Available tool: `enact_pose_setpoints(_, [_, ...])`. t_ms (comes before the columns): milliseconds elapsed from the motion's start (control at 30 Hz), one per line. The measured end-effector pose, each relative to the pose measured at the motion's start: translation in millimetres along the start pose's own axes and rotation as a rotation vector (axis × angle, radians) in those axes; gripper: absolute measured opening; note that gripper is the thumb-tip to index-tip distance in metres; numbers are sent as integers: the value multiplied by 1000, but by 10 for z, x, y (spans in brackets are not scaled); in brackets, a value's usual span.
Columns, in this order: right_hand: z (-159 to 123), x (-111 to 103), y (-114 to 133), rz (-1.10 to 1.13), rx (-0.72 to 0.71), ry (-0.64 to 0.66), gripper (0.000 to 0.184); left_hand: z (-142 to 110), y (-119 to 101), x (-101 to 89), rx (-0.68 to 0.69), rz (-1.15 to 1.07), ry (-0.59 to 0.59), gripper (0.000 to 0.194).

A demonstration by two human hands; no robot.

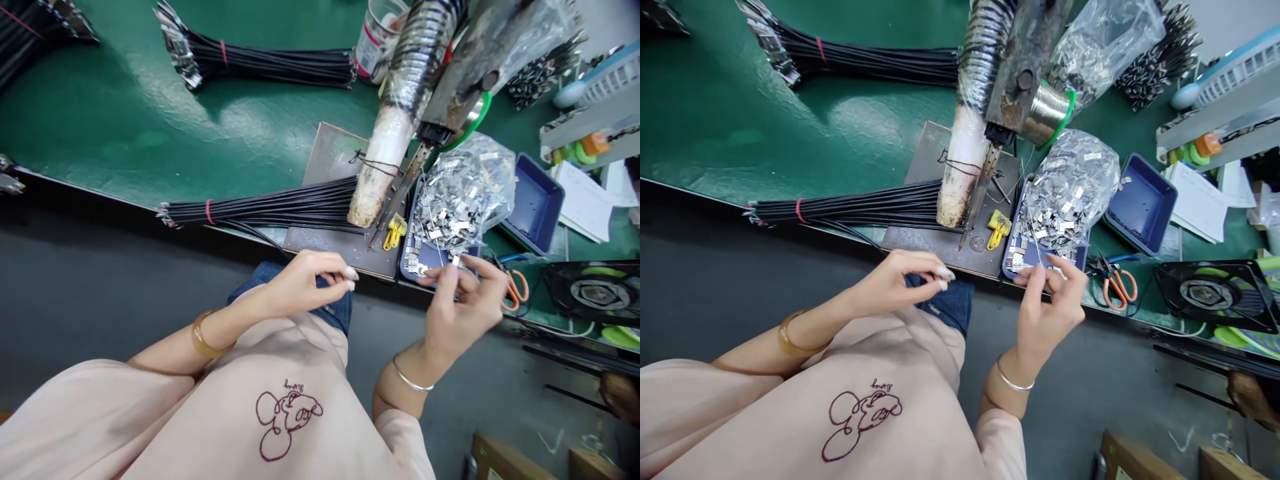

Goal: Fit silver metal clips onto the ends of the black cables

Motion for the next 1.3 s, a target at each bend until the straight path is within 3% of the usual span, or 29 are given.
enact_pose_setpoints(67, [141, 88, -176, -165, 49, 148, 15, 32, -25, -167, 103, 220, -226, 18])
enact_pose_setpoints(133, [287, 175, -297, -353, 41, 215, 18, 120, -33, -241, 141, 519, -330, 21])
enact_pose_setpoints(233, [467, 337, -367, -530, 30, 339, 16, 316, 45, -210, 69, 830, -238, 26])
enact_pose_setpoints(367, [588, 375, -394, -663, 103, 452, 14, 387, 49, -130, 50, 927, -147, 27])
enact_pose_setpoints(533, [595, 284, -562, -455, 171, 627, 13, 330, 20, -78, 21, 938, -85, 22])
enact_pose_setpoints(633, [556, 214, -676, -382, 207, 609, 14, 296, -6, -97, 60, 859, -83, 23])
enact_pose_setpoints(767, [476, 138, -706, -332, 193, 451, 14, 221, -74, -118, 163, 543, 19, 16])
enact_pose_setpoints(867, [385, 61, -543, -308, 111, 264, 12, 170, -152, -125, 192, 316, 127, 12])
enact_pose_setpoints(967, [194, -11, -229, -158, 25, 48, 17, 169, -182, -142, 128, 93, 195, 20])
enact_pose_setpoints(1067, [-68, 113, 63, 88, 2, 54, 20, 197, -120, -141, -13, -107, 214, 30])
enact_pose_setpoints(1167, [-291, 265, 305, 139, -133, 27, 10, 214, -33, -138, -129, -298, 128, 23])
enact_pose_setpoints(1300, [-375, 540, 241, 302, -65, 180, 3, 218, 4, -95, -179, -377, 57, 11])
Point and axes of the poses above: each hand's wrist, its own z-axis towards the middle knuckle, its own x-axis out of the palm, y = z × x, the point moved 6 cm from there along z, towards the middle knuckle, and after that the axes turned 9 degrees about y, right-handed, at the moved point
